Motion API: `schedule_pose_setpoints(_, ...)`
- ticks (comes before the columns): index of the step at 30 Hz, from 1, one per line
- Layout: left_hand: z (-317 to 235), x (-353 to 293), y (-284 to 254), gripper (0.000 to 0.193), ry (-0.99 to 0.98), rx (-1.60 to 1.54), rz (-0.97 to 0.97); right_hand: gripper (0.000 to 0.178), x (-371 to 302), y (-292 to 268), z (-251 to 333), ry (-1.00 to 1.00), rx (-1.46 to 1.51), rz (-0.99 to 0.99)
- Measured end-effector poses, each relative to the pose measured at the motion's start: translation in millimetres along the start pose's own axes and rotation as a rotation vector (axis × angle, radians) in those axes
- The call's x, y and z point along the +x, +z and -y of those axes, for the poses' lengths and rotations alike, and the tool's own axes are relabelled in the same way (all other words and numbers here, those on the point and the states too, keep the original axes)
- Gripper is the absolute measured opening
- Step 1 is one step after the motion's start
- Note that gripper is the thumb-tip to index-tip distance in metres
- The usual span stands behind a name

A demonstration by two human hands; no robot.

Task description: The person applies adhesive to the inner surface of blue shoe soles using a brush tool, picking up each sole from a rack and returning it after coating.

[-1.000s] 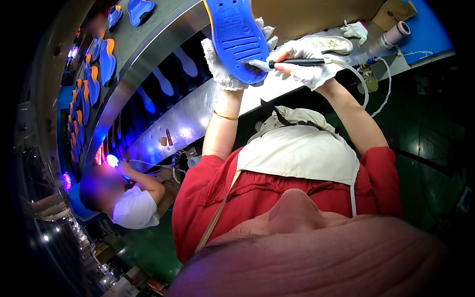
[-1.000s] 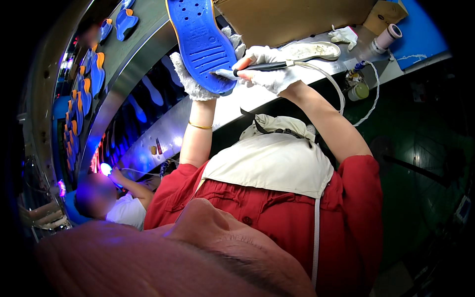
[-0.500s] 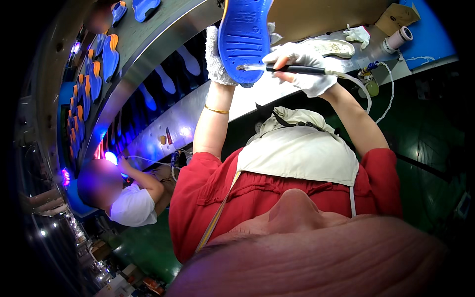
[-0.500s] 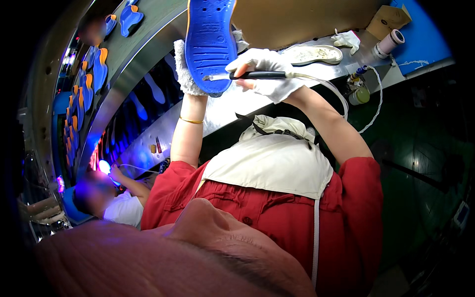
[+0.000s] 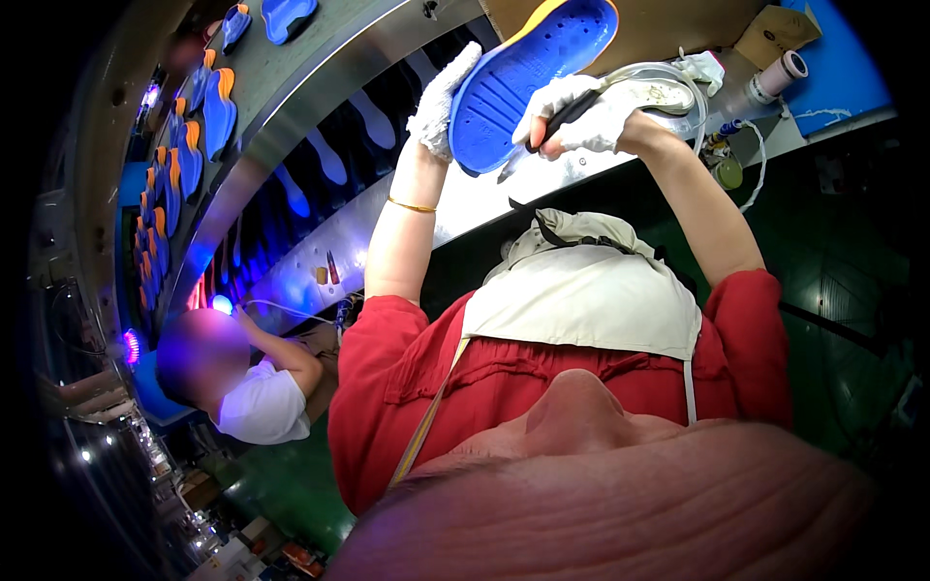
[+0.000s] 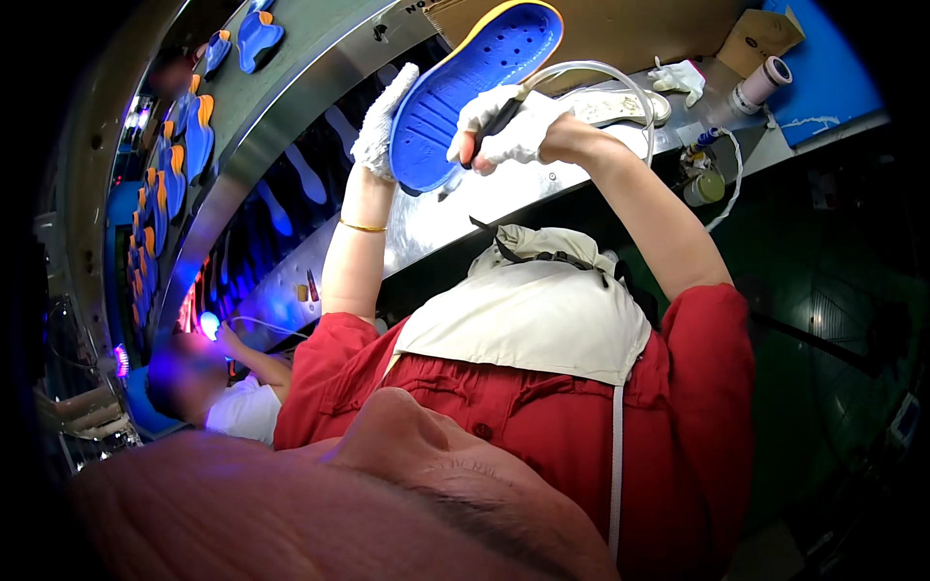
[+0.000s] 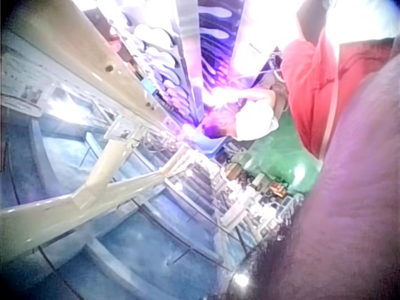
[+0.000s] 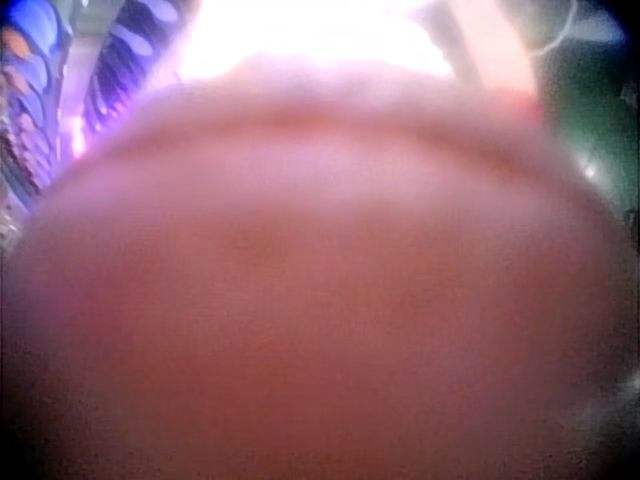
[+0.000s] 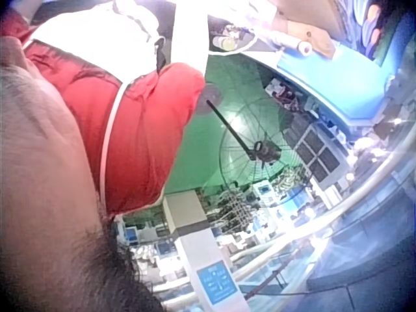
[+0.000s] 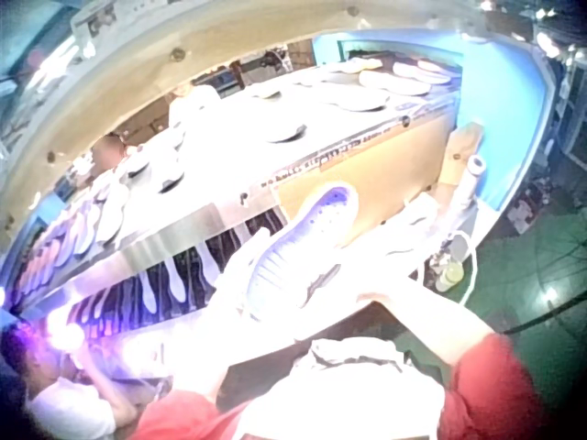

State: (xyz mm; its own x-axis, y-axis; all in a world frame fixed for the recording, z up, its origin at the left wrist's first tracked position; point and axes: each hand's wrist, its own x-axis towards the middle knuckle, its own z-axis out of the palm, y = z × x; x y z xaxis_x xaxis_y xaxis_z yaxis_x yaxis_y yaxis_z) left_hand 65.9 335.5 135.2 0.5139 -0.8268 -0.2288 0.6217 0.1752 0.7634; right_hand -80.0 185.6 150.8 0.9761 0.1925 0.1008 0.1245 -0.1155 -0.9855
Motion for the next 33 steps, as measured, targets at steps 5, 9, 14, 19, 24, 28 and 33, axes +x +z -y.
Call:
schedule_pose_setpoints(5,-2,2,0,0.043,-0.082,0.053,0.062,0.012,6,5,7,-0.089,-0.323,-0.056)
schedule_pose_setpoints(9,-3,-2,-3,0.046,-0.18,0.099,0.145,0.016,0,-9,10,0.156,-0.247,-0.011)
schedule_pose_setpoints(14,-3,-3,5,0.044,-0.187,0.156,0.064,0.015,-2,-14,13,0.121,-0.218,-0.094)
schedule_pose_setpoints(19,-3,-12,7,0.049,-0.185,0.116,0.141,0.016,-16,-40,21,0.178,-0.235,-0.144)
schedule_pose_setpoints(24,20,-12,3,0.057,-0.104,-0.221,0.263,0.013,-4,-25,30,0.192,-0.141,-0.311)
schedule_pose_setpoints(28,24,-20,16,0.062,-0.174,-0.503,0.37,0.014,4,-81,25,0.101,-0.35,-0.662)
schedule_pose_setpoints(33,24,-23,10,0.061,0.039,-0.334,0.31,0.013,5,-61,16,-0.303,-0.764,-0.558)
